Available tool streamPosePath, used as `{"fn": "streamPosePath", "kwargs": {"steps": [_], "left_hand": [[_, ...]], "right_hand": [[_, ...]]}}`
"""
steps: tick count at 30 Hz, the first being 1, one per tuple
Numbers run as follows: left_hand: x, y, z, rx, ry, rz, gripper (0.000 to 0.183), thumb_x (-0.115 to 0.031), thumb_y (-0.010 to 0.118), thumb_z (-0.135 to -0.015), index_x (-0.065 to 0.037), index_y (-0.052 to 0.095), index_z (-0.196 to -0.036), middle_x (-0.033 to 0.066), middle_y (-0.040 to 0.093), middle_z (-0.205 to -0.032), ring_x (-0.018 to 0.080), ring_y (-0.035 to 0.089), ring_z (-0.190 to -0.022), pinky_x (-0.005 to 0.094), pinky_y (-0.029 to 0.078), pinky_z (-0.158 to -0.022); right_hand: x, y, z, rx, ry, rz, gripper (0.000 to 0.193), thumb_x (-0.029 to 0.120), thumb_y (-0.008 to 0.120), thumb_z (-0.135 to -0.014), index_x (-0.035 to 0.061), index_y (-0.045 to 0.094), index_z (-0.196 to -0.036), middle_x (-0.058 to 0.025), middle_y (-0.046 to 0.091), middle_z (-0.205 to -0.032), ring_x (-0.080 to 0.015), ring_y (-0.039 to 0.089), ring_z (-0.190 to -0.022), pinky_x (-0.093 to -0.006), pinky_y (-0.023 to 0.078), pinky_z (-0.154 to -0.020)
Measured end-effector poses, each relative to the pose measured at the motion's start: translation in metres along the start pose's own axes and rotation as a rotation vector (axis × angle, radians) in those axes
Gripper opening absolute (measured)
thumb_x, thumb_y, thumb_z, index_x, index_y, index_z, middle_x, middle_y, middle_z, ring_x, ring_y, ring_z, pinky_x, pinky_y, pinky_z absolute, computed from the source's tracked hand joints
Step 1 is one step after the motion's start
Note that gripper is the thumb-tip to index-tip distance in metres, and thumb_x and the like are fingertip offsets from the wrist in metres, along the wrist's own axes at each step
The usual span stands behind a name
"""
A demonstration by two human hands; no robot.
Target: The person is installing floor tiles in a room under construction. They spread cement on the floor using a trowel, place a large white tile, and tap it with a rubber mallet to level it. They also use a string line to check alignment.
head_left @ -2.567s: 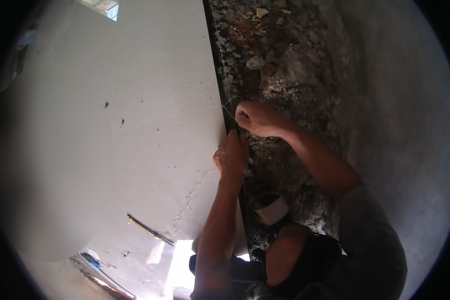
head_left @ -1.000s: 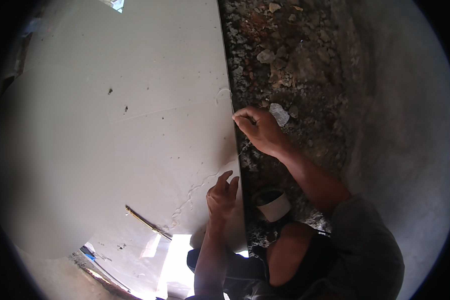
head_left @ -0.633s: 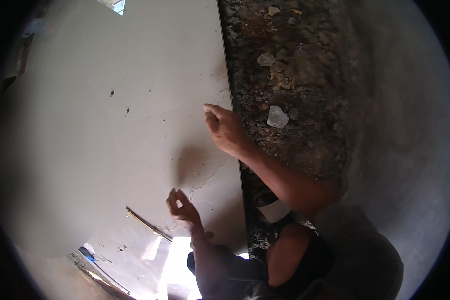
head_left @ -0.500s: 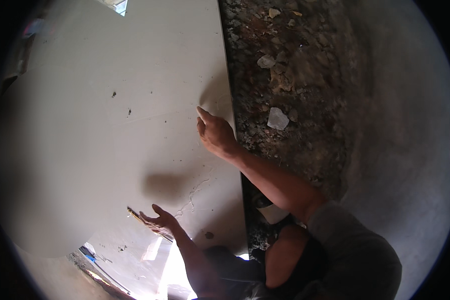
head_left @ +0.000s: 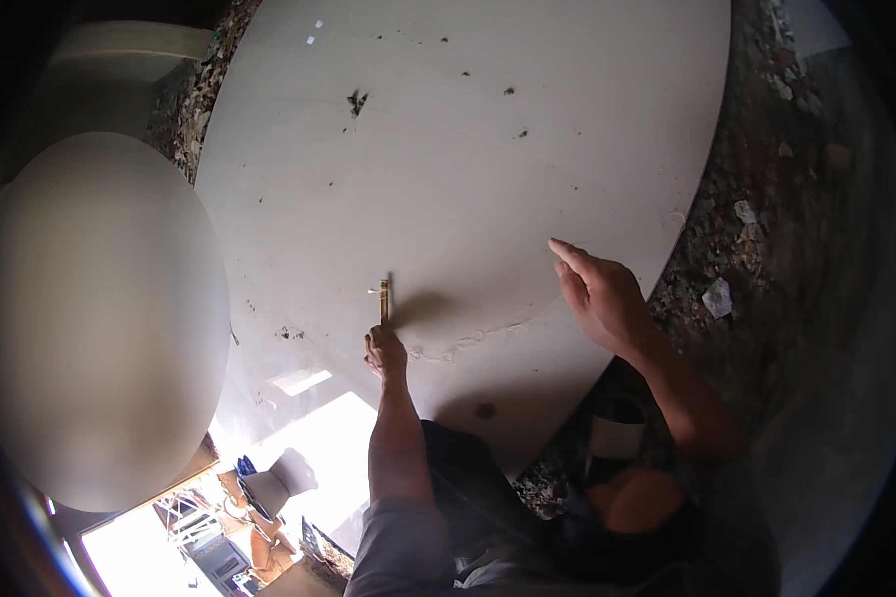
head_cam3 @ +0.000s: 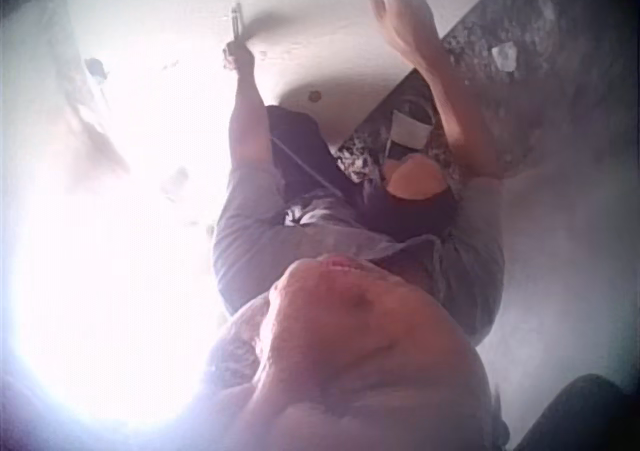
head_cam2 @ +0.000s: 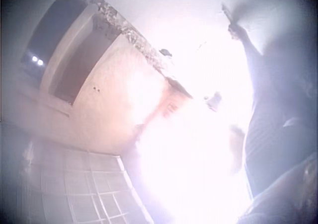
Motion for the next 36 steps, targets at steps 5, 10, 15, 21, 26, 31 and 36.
{"fn": "streamPosePath", "kwargs": {"steps": [5, 10, 15, 21, 26, 31, 36], "left_hand": [[0.047, -0.080, 0.005, 0.050, -0.156, 1.096, 0.036, -0.028, 0.044, -0.090, 0.000, 0.050, -0.112, 0.0091, 0.056, -0.079, 0.0190, 0.060, -0.065, 0.0322, 0.050, -0.056], [0.103, -0.231, 0.042, 0.123, -0.238, 1.620, 0.029, -0.030, 0.050, -0.091, -0.005, 0.052, -0.106, 0.0026, 0.049, -0.067, 0.0103, 0.045, -0.048, 0.0238, 0.037, -0.041], [0.165, -0.383, 0.105, 0.178, -0.111, 1.650, 0.030, -0.029, 0.053, -0.093, -0.003, 0.052, -0.106, 0.0022, 0.047, -0.065, 0.0087, 0.042, -0.045, 0.0230, 0.034, -0.040], [0.245, -0.539, 0.216, 0.080, -0.163, 1.802, 0.033, -0.031, 0.051, -0.094, -0.001, 0.048, -0.107, 0.0009, 0.046, -0.062, 0.0092, 0.041, -0.042, 0.0246, 0.038, -0.043], [0.338, -0.617, 0.289, -0.095, -0.270, 2.100, 0.020, -0.025, 0.050, -0.092, -0.006, 0.047, -0.098, 0.0035, 0.047, -0.063, 0.0121, 0.041, -0.043, 0.0256, 0.037, -0.043], [0.431, -0.668, 0.363, -0.488, -0.259, 2.511, 0.018, -0.026, 0.042, -0.097, -0.008, 0.045, -0.096, 0.0087, 0.051, -0.079, 0.0199, 0.051, -0.069, 0.0356, 0.044, -0.069], [0.520, -0.690, 0.446, -0.838, -0.318, 2.403, 0.031, -0.030, 0.030, -0.100, -0.004, 0.030, -0.117, 0.0214, 0.045, -0.129, 0.0338, 0.050, -0.115, 0.0436, 0.043, -0.090]], "right_hand": [[0.081, -0.052, 0.019, 0.039, -0.030, -0.135, 0.030, 0.009, 0.054, -0.091, -0.0018, 0.054, -0.118, -0.0197, 0.065, -0.090, -0.0248, 0.066, -0.073, -0.0321, 0.053, -0.067], [0.179, -0.098, 0.042, 0.051, 0.072, -0.257, 0.031, 0.010, 0.051, -0.092, -0.0011, 0.053, -0.121, -0.0130, 0.063, -0.078, -0.0146, 0.058, -0.062, -0.0279, 0.049, -0.060], [0.292, -0.118, 0.050, 0.136, 0.127, -0.229, 0.030, 0.018, 0.050, -0.094, -0.0014, 0.057, -0.116, -0.0049, 0.057, -0.065, -0.0071, 0.049, -0.050, -0.0241, 0.043, -0.048], [0.440, -0.107, 0.055, 0.121, 0.177, -0.506, 0.030, 0.025, 0.052, -0.094, 0.0002, 0.060, -0.109, -0.0025, 0.056, -0.064, -0.0042, 0.044, -0.044, -0.0207, 0.035, -0.039], [0.574, -0.076, 0.088, 0.242, 0.113, -0.551, 0.034, 0.029, 0.054, -0.092, -0.0006, 0.060, -0.107, -0.0028, 0.057, -0.065, -0.0048, 0.044, -0.045, -0.0211, 0.035, -0.040], [0.701, -0.025, 0.131, 0.440, 0.069, -0.403, 0.039, 0.034, 0.057, -0.089, -0.0003, 0.061, -0.107, -0.0029, 0.058, -0.067, -0.0050, 0.045, -0.048, -0.0205, 0.037, -0.044], [0.783, 0.045, 0.194, 0.539, 0.083, -0.435, 0.037, 0.032, 0.058, -0.089, 0.0000, 0.059, -0.107, -0.0035, 0.059, -0.069, -0.0060, 0.046, -0.048, -0.0211, 0.038, -0.044]]}}
Point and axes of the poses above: each hand's wrist, its own z-axis away from the middle knuckle, its own y-axis out of the palm, x = y × z, the point moved 6 cm from there along -z, towards the middle knuckle
